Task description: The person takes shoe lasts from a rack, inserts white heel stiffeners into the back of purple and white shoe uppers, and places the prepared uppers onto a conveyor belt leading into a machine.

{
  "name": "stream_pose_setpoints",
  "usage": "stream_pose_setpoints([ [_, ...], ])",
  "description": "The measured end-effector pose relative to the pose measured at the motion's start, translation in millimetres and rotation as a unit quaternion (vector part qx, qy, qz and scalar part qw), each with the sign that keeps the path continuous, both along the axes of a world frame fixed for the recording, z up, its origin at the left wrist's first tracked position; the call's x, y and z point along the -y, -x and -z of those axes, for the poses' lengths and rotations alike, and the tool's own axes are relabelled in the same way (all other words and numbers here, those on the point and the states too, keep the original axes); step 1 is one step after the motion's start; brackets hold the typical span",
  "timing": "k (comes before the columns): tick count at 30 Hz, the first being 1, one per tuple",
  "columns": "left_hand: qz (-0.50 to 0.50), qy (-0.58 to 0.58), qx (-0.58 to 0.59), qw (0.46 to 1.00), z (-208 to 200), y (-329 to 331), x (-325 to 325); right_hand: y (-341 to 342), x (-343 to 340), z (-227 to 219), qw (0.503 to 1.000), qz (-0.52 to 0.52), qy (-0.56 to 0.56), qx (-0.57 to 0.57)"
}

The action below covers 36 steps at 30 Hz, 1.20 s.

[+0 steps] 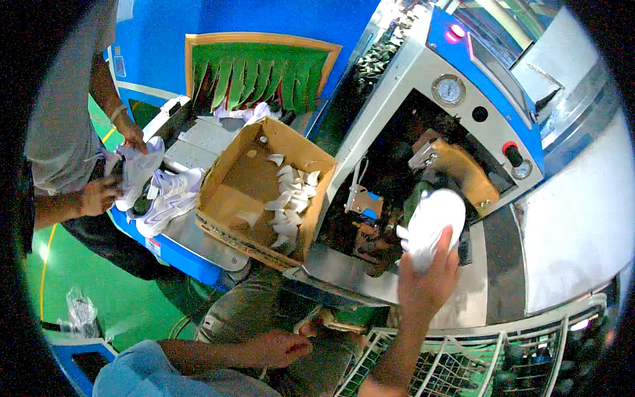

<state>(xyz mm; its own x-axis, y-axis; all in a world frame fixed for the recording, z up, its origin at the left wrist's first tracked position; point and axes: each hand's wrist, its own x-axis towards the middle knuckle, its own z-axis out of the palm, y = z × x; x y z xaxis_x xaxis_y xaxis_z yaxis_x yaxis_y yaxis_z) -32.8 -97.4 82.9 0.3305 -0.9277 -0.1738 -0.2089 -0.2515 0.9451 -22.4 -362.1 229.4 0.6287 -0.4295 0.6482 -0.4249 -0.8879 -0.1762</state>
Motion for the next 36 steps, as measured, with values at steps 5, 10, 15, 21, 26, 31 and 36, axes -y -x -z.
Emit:
stream_pose_setpoints([
  [5, -0.029, 0.108, -0.212, 0.971, 3, 2, 17, 117, -57, 45, 0.999, 0.037, -0.002, 0.016],
  [10, 0.069, 0.144, -0.744, 0.649, -8, -1, 48, 167, -77, 26, 0.957, -0.147, -0.154, -0.196],
  [15, -0.023, -0.066, -0.530, 0.845, 28, 2, 35, 174, -76, 19, 0.848, -0.153, -0.504, 0.053],
  [21, 0.044, -0.099, -0.214, 0.971, 19, 8, -18, 47, 12, -13, 0.546, -0.255, -0.767, 0.218],
  [26, -0.041, -0.018, -0.131, 0.990, 55, 29, -50, 34, -2, 2, 0.504, -0.305, -0.750, 0.301],
  [31, -0.071, -0.048, -0.010, 0.996, 79, 31, -56, 139, -17, 123, 0.383, -0.247, -0.738, 0.498],
  [36, -0.029, -0.091, 0.155, 0.983, 75, 14, -53, 315, -68, 328, 0.279, -0.020, -0.798, 0.534],
])
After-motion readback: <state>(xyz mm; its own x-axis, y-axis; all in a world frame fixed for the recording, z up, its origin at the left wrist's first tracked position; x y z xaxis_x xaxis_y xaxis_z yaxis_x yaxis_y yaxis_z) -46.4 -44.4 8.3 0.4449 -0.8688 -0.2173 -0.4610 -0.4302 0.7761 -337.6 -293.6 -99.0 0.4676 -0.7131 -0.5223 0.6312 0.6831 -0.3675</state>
